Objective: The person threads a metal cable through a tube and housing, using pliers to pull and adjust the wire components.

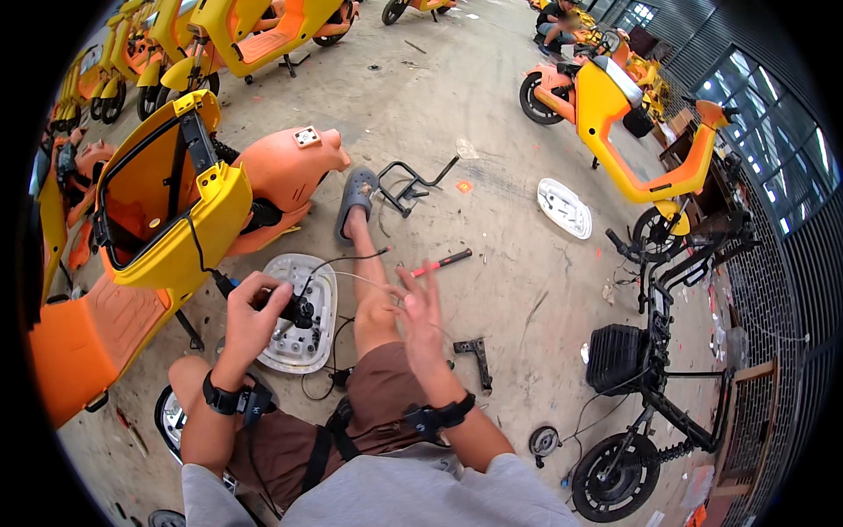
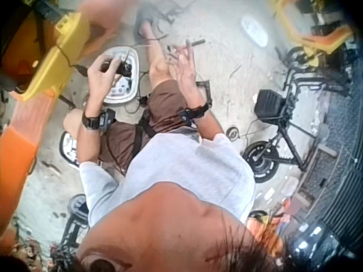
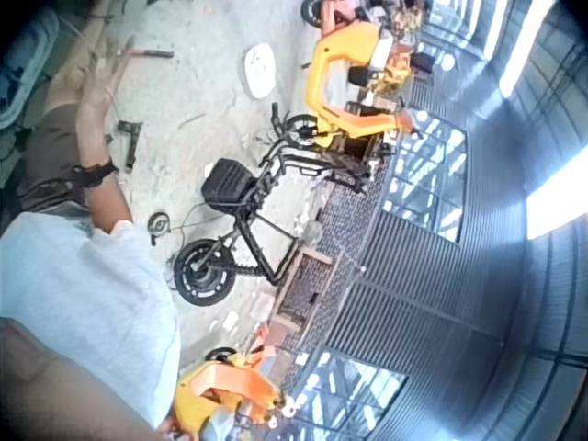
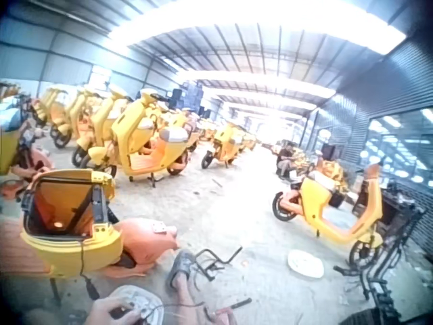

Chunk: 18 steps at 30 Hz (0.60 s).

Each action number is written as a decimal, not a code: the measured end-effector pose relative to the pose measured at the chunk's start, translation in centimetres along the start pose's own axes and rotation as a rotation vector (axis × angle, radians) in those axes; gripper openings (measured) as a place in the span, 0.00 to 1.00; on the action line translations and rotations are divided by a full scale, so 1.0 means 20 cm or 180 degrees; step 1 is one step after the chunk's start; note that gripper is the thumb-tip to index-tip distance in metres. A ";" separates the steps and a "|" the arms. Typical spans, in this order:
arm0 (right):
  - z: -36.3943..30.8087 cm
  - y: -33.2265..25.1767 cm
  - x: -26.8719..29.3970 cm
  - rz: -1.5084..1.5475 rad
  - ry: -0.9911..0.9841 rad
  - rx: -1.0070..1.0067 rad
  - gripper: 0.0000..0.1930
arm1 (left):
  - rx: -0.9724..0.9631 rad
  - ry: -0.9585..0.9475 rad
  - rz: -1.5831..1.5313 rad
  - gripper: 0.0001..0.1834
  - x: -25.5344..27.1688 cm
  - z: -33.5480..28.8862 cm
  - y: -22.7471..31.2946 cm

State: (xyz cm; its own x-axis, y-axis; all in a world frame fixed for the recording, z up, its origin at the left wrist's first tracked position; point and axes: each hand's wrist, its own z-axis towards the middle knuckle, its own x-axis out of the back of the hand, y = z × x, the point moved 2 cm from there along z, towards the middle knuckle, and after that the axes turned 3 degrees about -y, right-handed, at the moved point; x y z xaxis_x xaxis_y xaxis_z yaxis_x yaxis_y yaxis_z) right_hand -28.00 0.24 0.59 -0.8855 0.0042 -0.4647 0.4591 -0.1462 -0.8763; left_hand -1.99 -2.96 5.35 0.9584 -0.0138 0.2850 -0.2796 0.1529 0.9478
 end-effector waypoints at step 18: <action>-0.25 0.32 -0.30 0.0285 -0.1248 -0.1160 0.23 | 0.1685 -0.0893 -0.2767 0.18 -0.03 -0.23 -0.05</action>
State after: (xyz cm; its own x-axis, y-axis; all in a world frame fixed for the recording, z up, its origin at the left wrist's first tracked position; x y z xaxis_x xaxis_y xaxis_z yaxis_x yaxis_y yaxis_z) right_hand -19.49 4.31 -2.86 -0.7701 -0.3720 -0.5183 0.4675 0.2237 -0.8552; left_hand -2.02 1.38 3.68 0.8123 -0.1500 -0.5635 0.4433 -0.4691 0.7639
